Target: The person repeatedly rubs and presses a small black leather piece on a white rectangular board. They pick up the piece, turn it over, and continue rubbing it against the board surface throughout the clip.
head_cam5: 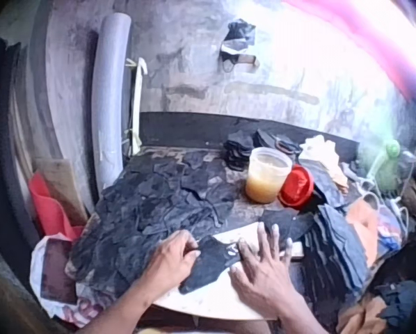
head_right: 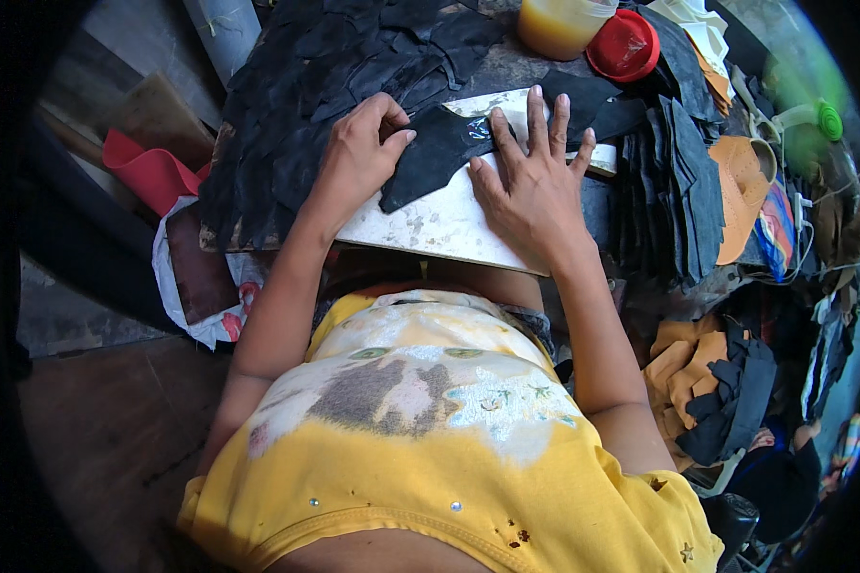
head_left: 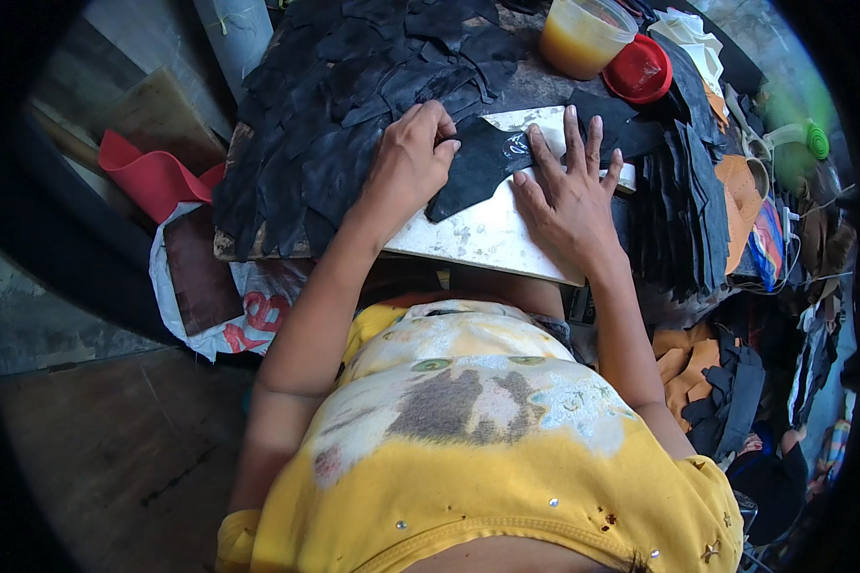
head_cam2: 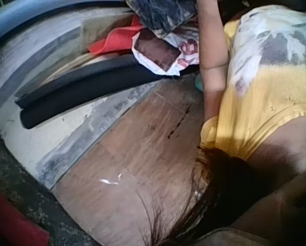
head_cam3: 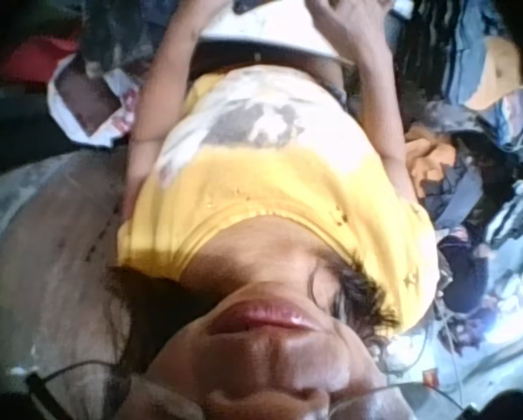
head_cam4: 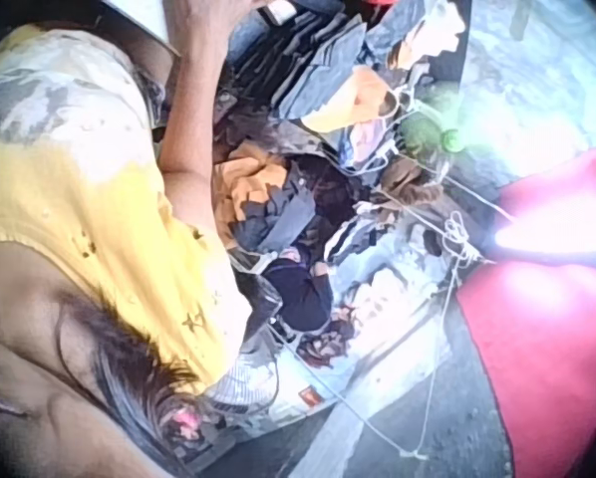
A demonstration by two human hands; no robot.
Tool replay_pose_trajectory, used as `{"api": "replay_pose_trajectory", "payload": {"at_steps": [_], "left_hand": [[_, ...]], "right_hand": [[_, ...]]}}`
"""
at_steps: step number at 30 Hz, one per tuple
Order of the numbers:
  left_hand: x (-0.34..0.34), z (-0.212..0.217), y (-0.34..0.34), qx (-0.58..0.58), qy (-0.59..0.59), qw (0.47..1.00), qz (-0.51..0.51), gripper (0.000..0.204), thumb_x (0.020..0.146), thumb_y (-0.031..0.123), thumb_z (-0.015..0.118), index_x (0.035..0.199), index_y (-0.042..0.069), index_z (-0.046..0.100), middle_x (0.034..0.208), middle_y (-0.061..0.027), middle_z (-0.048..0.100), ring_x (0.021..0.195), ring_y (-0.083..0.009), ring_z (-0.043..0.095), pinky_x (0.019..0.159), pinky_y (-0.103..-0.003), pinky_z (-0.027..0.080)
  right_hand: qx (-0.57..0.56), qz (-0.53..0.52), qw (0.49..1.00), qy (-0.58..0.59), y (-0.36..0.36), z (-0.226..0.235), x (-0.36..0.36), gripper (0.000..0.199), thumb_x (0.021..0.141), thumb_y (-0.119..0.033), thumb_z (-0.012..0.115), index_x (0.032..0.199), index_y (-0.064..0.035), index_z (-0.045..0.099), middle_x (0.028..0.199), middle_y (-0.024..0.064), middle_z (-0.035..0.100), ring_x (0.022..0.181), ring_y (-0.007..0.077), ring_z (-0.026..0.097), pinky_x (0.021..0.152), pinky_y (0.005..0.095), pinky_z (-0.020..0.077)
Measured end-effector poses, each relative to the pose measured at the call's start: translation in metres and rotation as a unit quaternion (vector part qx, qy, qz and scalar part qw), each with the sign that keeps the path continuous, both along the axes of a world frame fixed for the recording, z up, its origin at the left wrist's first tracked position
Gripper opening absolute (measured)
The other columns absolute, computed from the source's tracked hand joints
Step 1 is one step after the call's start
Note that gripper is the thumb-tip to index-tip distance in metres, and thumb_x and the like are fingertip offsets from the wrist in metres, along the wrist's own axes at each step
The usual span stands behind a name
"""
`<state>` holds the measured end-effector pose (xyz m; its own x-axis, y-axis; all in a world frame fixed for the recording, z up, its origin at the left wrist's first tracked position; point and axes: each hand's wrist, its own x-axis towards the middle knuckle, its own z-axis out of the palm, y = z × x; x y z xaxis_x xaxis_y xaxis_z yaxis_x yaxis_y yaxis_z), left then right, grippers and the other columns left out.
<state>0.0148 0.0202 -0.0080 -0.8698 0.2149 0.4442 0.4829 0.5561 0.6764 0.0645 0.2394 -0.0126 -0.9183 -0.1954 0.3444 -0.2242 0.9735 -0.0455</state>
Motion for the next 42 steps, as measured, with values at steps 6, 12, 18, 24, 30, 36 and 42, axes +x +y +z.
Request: {"api": "replay_pose_trajectory", "payload": {"at_steps": [6, 12, 18, 24, 30, 36, 42], "left_hand": [[-0.005, 0.007, -0.002, 0.011, -0.058, 0.998, -0.013, 0.014, 0.086, 0.005, 0.065, 0.097, -0.001, 0.057, 0.091, -0.022, 0.067, 0.086, -0.0388, 0.067, 0.077, -0.043, 0.053], [-0.015, 0.007, -0.001, 0.009, -0.044, 0.998, -0.032, 0.018, 0.087, 0.008, 0.065, 0.104, 0.0, 0.064, 0.096, -0.0224, 0.069, 0.09, -0.0392, 0.067, 0.079, -0.043, 0.053], [-0.012, -0.003, 0.0, -0.003, 0.032, 0.999, -0.006, 0.016, 0.089, 0.009, 0.064, 0.103, 0.002, 0.068, 0.097, -0.0192, 0.07, 0.089, -0.0373, 0.068, 0.079, -0.042, 0.054], [-0.013, -0.006, -0.004, 0.048, 0.048, 0.997, -0.04, 0.016, 0.089, 0.011, 0.066, 0.103, 0.004, 0.07, 0.098, -0.0177, 0.071, 0.09, -0.0359, 0.068, 0.081, -0.04, 0.055], [-0.018, 0.001, -0.012, 0.052, -0.044, 0.995, -0.078, 0.021, 0.087, 0.011, 0.067, 0.107, 0.007, 0.073, 0.103, -0.0172, 0.071, 0.094, -0.0311, 0.069, 0.084, -0.036, 0.054], [-0.023, 0.006, -0.016, 0.047, -0.121, 0.986, -0.108, 0.026, 0.088, 0.009, 0.067, 0.114, 0.012, 0.073, 0.104, -0.0119, 0.069, 0.087, -0.0207, 0.067, 0.078, -0.03, 0.054], [-0.027, 0.005, -0.018, 0.073, -0.168, 0.977, -0.11, 0.031, 0.088, 0.007, 0.068, 0.119, 0.013, 0.072, 0.1, -0.0054, 0.067, 0.078, -0.011, 0.062, 0.072, -0.024, 0.053]], "right_hand": [[0.067, -0.01, 0.997, -0.02, 0.002, 0.015, 0.011, 0.058, 0.094, -0.054, 0.047, 0.137, -0.0174, 0.059, 0.162, 0.0156, 0.02, 0.152, 0.0363, 0.003, 0.111, 0.0659, -0.0082], [-0.037, 0.106, 0.993, -0.046, -0.021, 0.011, 0.036, 0.046, 0.095, -0.047, 0.051, 0.132, -0.0232, 0.063, 0.161, 0.0163, 0.023, 0.15, 0.04, 0.007, 0.11, 0.068, -0.007], [0.042, -0.042, 0.998, 0.017, 0.001, 0.006, 0.011, 0.051, 0.096, -0.052, 0.043, 0.135, -0.0222, 0.061, 0.161, 0.0152, 0.022, 0.151, 0.0367, 0.002, 0.109, 0.0711, -0.007], [0.079, -0.032, 0.996, -0.033, 0.0, 0.002, -0.003, 0.056, 0.098, -0.056, 0.037, 0.146, -0.0307, 0.047, 0.163, 0.0117, 0.019, 0.151, 0.0362, 0.002, 0.11, 0.0705, -0.0101], [0.059, 0.055, 0.995, -0.064, -0.018, 0.007, 0.012, 0.055, 0.097, -0.056, 0.037, 0.149, -0.0379, 0.04, 0.162, 0.0104, 0.021, 0.15, 0.0408, 0.006, 0.109, 0.0722, -0.0063], [0.03, 0.118, 0.992, -0.042, -0.044, 0.0, 0.03, 0.058, 0.099, -0.055, 0.035, 0.151, -0.0295, 0.039, 0.162, 0.012, 0.022, 0.151, 0.0395, 0.005, 0.109, 0.0708, -0.0086], [-0.06, 0.204, 0.971, -0.105, -0.048, 0.005, 0.024, 0.053, 0.099, -0.048, 0.035, 0.148, -0.029, 0.044, 0.162, 0.012, 0.022, 0.151, 0.0377, 0.003, 0.112, 0.0653, -0.0094]]}}
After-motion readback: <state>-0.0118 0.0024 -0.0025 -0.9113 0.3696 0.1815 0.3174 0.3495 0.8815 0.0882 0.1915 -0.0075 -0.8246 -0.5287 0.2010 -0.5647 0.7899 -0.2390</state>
